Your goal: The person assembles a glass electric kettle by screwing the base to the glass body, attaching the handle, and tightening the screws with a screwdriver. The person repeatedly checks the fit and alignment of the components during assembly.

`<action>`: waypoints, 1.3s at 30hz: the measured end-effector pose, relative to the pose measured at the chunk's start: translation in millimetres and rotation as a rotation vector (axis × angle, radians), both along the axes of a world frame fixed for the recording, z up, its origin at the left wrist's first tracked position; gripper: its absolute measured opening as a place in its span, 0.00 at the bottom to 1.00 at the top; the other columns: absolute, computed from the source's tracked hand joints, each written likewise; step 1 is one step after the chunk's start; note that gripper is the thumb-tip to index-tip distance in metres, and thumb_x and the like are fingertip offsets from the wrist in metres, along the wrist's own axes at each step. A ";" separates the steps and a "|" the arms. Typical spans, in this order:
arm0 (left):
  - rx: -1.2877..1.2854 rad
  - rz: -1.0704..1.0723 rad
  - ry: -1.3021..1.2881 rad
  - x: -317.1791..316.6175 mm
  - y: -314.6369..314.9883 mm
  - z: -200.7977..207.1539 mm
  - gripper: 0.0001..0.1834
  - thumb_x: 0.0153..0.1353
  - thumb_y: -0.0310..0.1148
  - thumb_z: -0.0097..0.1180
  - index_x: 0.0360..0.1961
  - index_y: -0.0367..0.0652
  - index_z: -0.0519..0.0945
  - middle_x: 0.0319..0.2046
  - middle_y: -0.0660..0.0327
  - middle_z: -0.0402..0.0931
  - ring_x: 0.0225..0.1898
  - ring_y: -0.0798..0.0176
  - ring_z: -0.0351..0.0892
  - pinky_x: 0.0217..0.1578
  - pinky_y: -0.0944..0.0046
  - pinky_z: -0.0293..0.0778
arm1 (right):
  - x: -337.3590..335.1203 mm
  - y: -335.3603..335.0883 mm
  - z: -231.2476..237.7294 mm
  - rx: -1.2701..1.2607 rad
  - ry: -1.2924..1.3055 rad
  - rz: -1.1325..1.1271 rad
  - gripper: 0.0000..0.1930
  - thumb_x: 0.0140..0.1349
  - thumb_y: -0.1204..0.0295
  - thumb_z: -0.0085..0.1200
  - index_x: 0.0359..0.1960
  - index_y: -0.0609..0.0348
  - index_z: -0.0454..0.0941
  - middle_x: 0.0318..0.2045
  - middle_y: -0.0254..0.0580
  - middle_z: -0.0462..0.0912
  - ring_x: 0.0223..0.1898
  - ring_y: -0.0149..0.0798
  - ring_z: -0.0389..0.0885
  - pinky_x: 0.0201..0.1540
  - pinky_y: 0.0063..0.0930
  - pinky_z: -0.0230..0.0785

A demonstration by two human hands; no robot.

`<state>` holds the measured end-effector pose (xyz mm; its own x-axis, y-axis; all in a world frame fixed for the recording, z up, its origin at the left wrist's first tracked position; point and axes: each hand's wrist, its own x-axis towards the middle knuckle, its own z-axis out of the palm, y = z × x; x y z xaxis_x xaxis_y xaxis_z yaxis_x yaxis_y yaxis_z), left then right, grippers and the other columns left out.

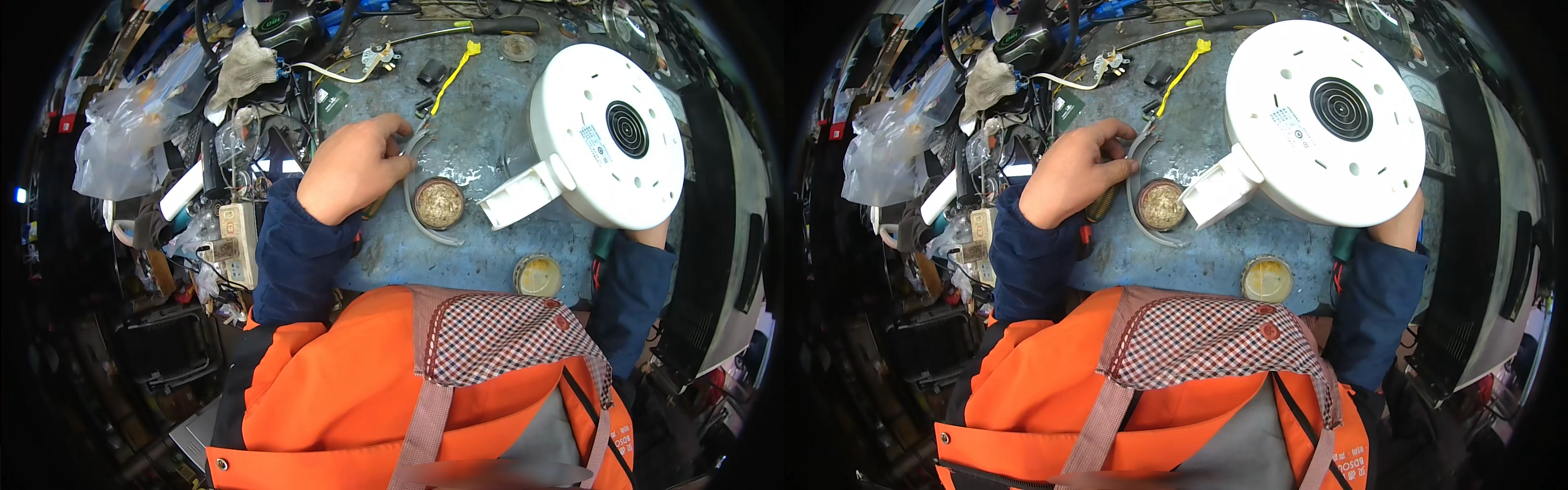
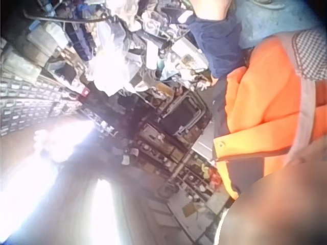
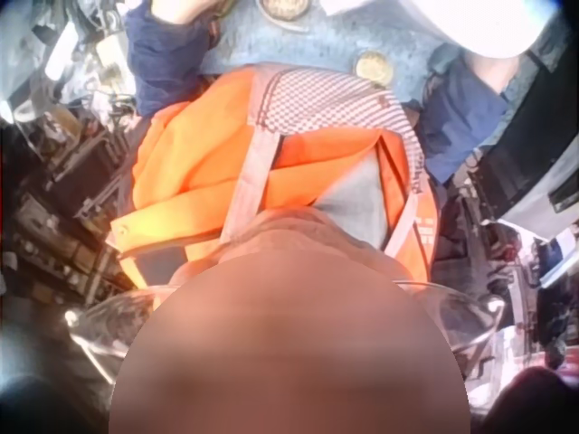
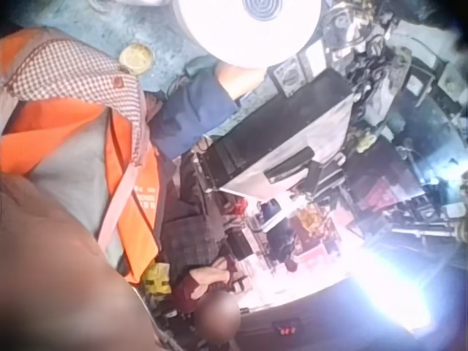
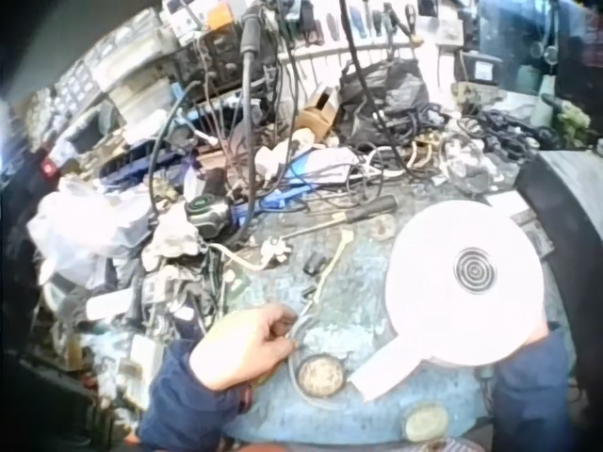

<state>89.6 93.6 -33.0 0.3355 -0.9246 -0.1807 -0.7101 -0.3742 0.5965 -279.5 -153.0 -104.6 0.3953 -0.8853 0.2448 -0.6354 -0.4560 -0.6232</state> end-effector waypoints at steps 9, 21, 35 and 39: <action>-0.128 0.063 0.051 6.5 5.6 -13.0 0.11 0.68 0.31 0.63 0.47 0.36 0.89 0.36 0.46 0.89 0.41 0.41 0.90 0.45 0.50 0.84 | 1.1 2.2 1.6 0.009 0.007 -0.009 0.17 0.70 0.66 0.65 0.55 0.64 0.87 0.47 0.61 0.92 0.52 0.59 0.92 0.53 0.43 0.81; -0.281 -0.170 -0.256 16.7 -41.6 -36.1 0.08 0.60 0.23 0.70 0.41 0.38 0.93 0.37 0.50 0.87 0.41 0.42 0.88 0.44 0.50 0.82 | 4.9 15.3 16.6 0.051 -0.005 0.000 0.16 0.70 0.67 0.66 0.55 0.63 0.88 0.47 0.60 0.92 0.51 0.58 0.93 0.53 0.42 0.82; -0.597 -0.146 -0.274 16.7 -36.9 -19.6 0.05 0.69 0.17 0.60 0.42 0.36 0.79 0.36 0.50 0.80 0.35 0.44 0.81 0.39 0.52 0.77 | 4.3 28.3 32.4 -0.057 -0.278 -0.138 0.14 0.65 0.70 0.71 0.51 0.60 0.88 0.39 0.53 0.91 0.41 0.51 0.92 0.46 0.41 0.82; -0.557 -0.011 0.052 11.8 -18.1 26.6 0.04 0.74 0.18 0.61 0.44 0.37 0.81 0.33 0.66 0.78 0.32 0.73 0.73 0.34 0.69 0.70 | -2.4 52.7 49.1 -0.121 0.055 -0.006 0.13 0.64 0.79 0.63 0.51 0.58 0.88 0.48 0.53 0.88 0.48 0.57 0.88 0.51 0.46 0.81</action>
<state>101.4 75.5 -6.4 0.3290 -0.8884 0.3202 -0.6765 0.0149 0.7363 -282.0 -100.2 -55.6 0.4060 -0.8530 0.3279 -0.6697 -0.5219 -0.5284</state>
